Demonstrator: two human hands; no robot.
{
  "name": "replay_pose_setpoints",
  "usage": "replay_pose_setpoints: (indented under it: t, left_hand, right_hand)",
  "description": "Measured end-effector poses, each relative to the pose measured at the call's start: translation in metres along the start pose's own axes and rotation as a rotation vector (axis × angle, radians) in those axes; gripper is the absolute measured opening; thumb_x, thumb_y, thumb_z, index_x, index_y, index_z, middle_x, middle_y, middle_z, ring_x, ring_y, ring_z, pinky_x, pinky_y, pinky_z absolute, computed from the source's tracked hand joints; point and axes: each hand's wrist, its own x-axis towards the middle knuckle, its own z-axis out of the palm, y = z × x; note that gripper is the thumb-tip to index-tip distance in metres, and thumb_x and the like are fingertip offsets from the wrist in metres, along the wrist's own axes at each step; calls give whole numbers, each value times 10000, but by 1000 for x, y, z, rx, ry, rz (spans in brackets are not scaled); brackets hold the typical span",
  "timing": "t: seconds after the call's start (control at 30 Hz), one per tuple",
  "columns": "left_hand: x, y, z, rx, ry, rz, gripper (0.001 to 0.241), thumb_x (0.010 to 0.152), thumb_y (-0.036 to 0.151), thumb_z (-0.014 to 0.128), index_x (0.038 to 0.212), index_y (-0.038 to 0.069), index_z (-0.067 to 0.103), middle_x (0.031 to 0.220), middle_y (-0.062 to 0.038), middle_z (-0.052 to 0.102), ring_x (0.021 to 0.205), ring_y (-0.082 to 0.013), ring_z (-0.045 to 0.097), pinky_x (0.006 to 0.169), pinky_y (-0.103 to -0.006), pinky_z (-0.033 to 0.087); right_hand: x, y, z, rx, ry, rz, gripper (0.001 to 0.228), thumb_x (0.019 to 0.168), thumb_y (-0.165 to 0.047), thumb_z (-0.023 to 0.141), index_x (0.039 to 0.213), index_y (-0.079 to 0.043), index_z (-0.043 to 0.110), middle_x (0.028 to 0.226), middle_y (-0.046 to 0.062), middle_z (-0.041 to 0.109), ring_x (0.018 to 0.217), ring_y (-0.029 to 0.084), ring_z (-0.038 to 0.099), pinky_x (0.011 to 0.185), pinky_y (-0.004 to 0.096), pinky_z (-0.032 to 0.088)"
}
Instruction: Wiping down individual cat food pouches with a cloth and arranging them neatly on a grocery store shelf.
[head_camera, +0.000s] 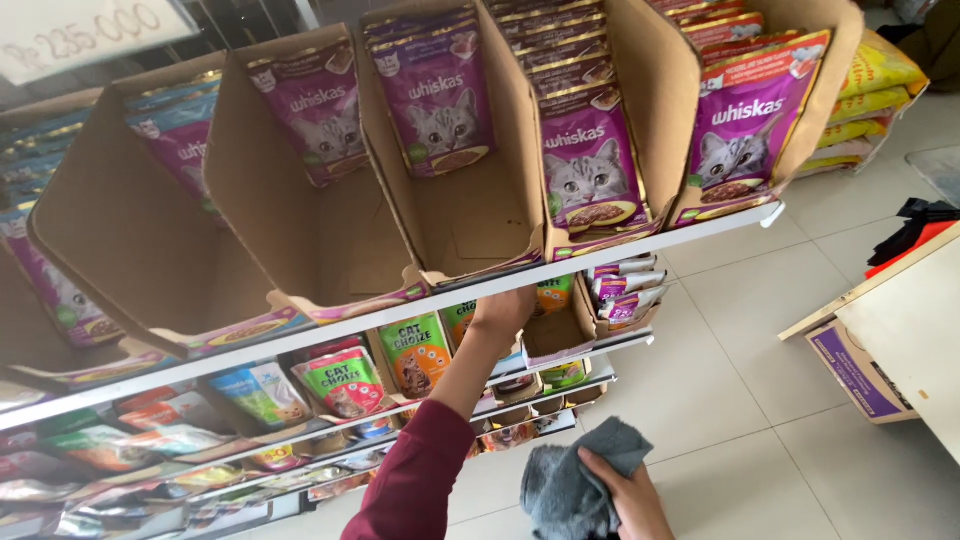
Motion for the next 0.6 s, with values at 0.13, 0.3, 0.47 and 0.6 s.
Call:
replay_pose_setpoints:
  t: [0.13, 0.3, 0.47, 0.6]
  left_hand:
    - [-25, 9, -57, -97, 119, 122, 331, 833, 55, 641, 1161, 69, 686, 1030, -173, 723, 973, -357, 701, 808, -479, 568]
    - [-62, 35, -139, -708, 457, -100, 257, 871, 150, 780, 1124, 111, 761, 976, -147, 758, 858, -324, 728, 720, -420, 591]
    - [-121, 49, -171, -1272, 298, -315, 191, 930, 197, 788, 1017, 27, 808, 894, -92, 776, 766, -159, 696, 697, -326, 562]
    - [-169, 61, -154, -1607, 115, -526, 355, 1029, 261, 715, 1128, -70, 795, 1051, -202, 742, 929, -216, 654, 833, -356, 537]
  right_hand:
    - [-2, -8, 10, -1, -122, -136, 479, 803, -59, 805, 1233, 34, 616, 1081, 157, 723, 945, 256, 709, 804, 401, 576]
    - [-1, -26, 21, -130, -123, -650, 283, 951, -156, 732, 1178, 7, 691, 1143, 62, 719, 1008, 128, 663, 886, 262, 529]
    - [29, -33, 18, -689, -213, -961, 192, 932, -190, 772, 1017, -23, 731, 955, 77, 712, 835, 162, 659, 747, 290, 552]
    - [-17, -29, 68, -645, -465, -1206, 226, 935, -221, 731, 1065, -36, 732, 956, 33, 742, 858, 121, 680, 749, 290, 555]
